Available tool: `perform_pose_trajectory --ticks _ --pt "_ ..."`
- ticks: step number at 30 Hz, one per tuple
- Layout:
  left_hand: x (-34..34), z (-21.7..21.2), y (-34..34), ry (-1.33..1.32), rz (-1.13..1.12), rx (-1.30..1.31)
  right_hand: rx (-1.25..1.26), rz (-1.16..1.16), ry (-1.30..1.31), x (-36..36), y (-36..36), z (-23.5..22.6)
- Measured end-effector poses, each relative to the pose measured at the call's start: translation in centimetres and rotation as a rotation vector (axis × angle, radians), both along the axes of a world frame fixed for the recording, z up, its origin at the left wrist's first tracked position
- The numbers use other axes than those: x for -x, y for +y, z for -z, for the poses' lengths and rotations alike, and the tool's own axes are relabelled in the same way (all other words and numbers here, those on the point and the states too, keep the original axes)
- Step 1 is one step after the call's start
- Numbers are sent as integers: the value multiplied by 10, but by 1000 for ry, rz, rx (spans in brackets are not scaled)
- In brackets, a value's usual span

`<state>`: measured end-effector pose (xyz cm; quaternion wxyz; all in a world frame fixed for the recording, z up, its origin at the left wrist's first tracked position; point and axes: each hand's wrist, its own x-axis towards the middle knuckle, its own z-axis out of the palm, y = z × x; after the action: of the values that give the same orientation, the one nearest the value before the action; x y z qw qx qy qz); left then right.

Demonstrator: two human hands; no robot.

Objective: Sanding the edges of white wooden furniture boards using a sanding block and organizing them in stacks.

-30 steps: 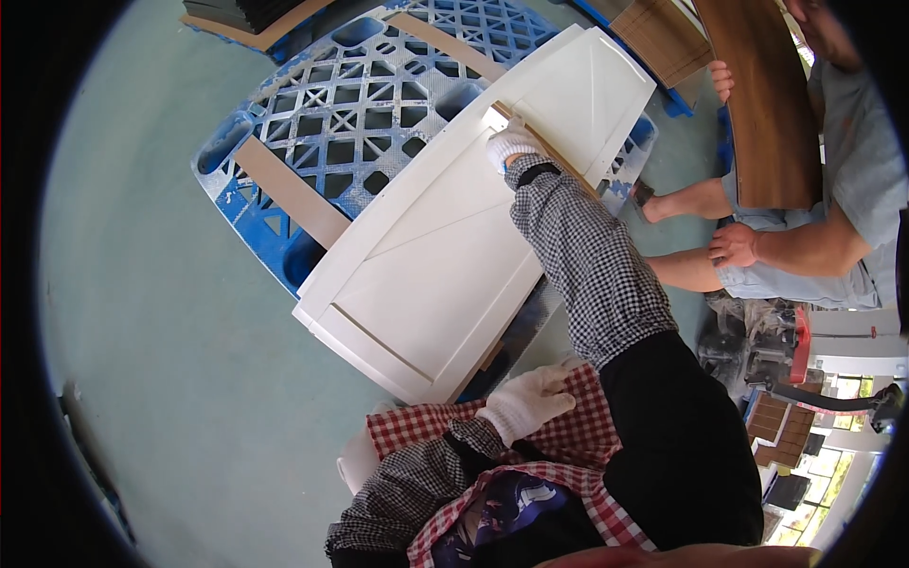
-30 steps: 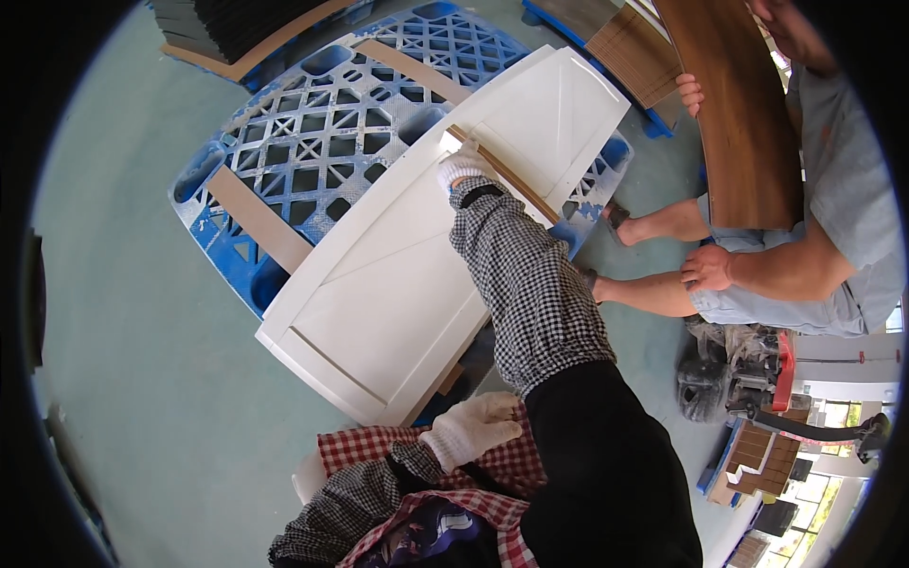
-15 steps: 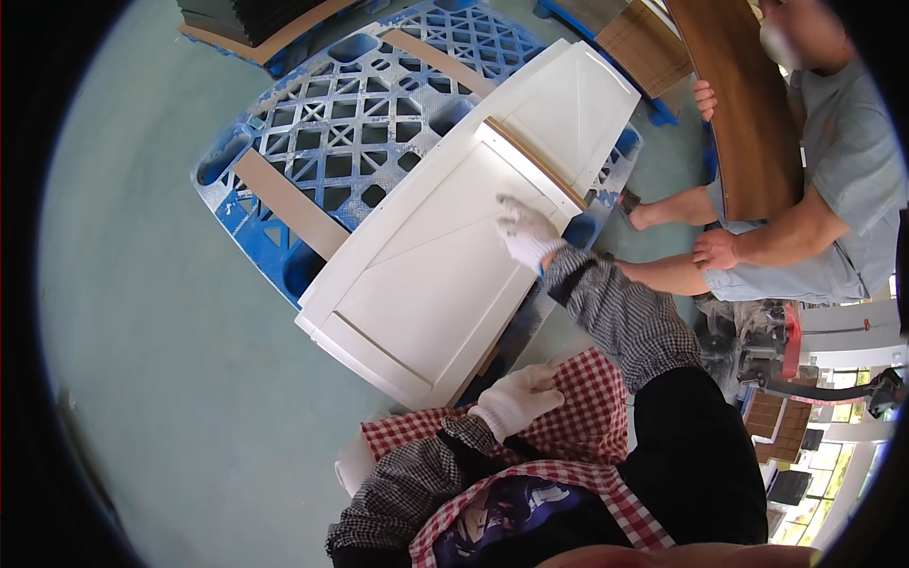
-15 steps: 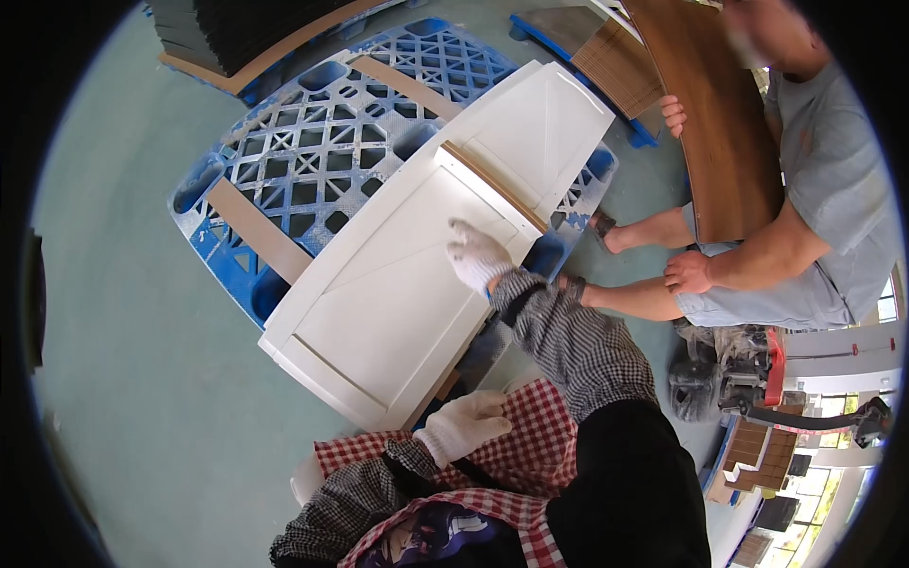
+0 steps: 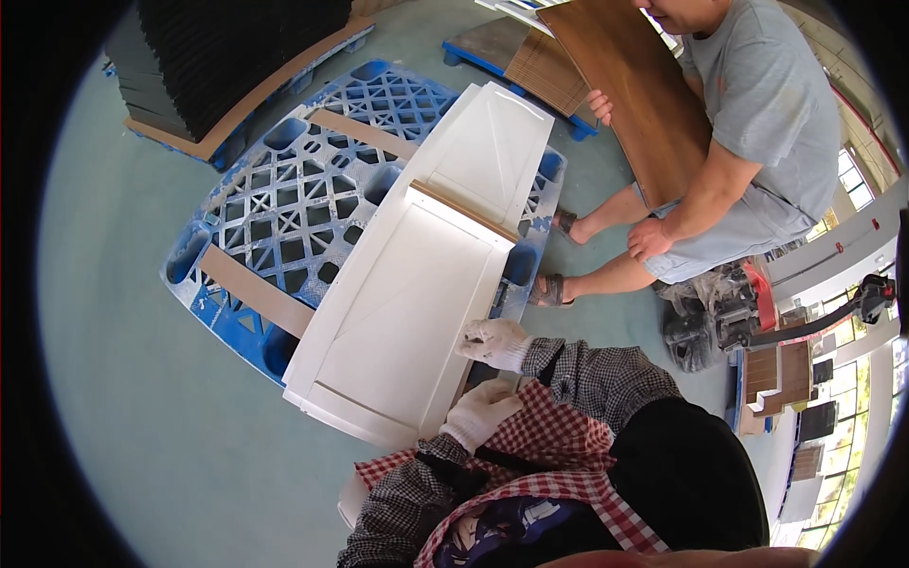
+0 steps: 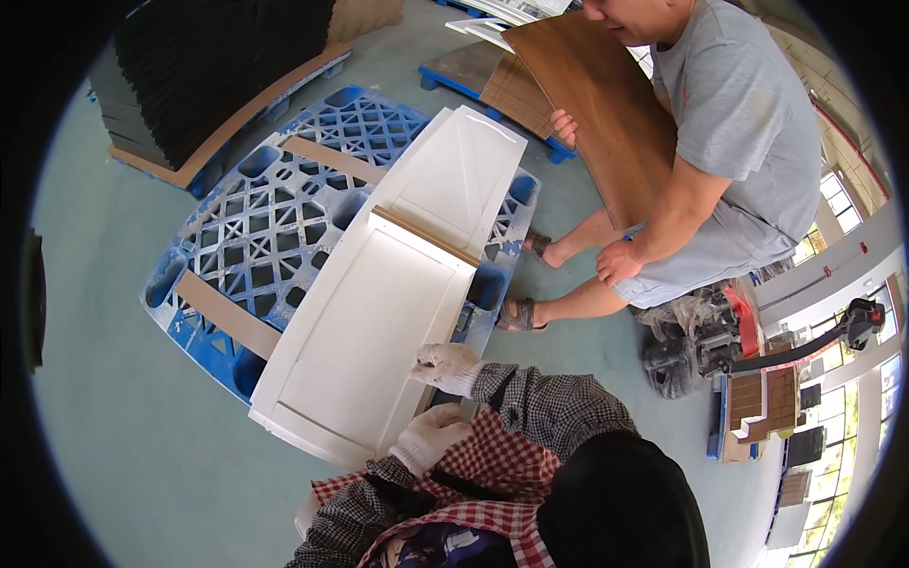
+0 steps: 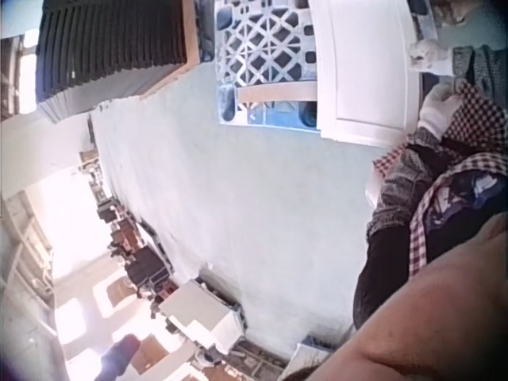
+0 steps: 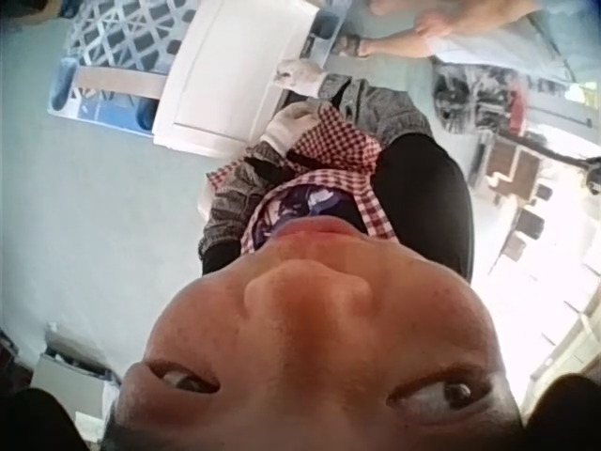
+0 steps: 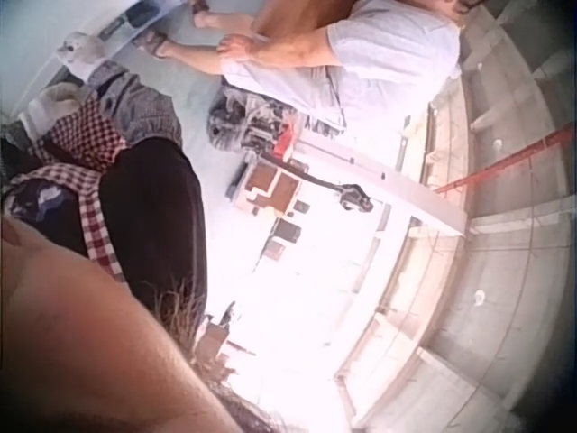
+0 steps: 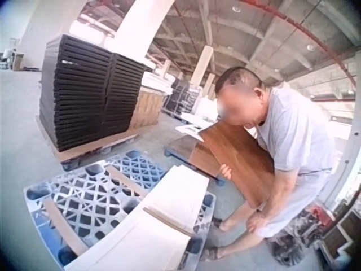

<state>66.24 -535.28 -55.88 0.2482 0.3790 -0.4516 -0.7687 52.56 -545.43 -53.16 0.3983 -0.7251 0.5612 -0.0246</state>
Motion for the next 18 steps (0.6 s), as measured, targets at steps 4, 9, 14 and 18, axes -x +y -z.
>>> perform_pose_trajectory --ticks 4,9,14,18 --pt "1 14 1 54 -20 -22 -11 4 84 2 -5 -7" --pt "-5 3 0 -14 -45 -25 42 -47 187 2 -6 -8" --pt "-4 11 4 31 -75 -62 95 -24 162 5 -8 8" --pt "-1 20 3 13 -68 -31 98 -15 98 9 -10 25"
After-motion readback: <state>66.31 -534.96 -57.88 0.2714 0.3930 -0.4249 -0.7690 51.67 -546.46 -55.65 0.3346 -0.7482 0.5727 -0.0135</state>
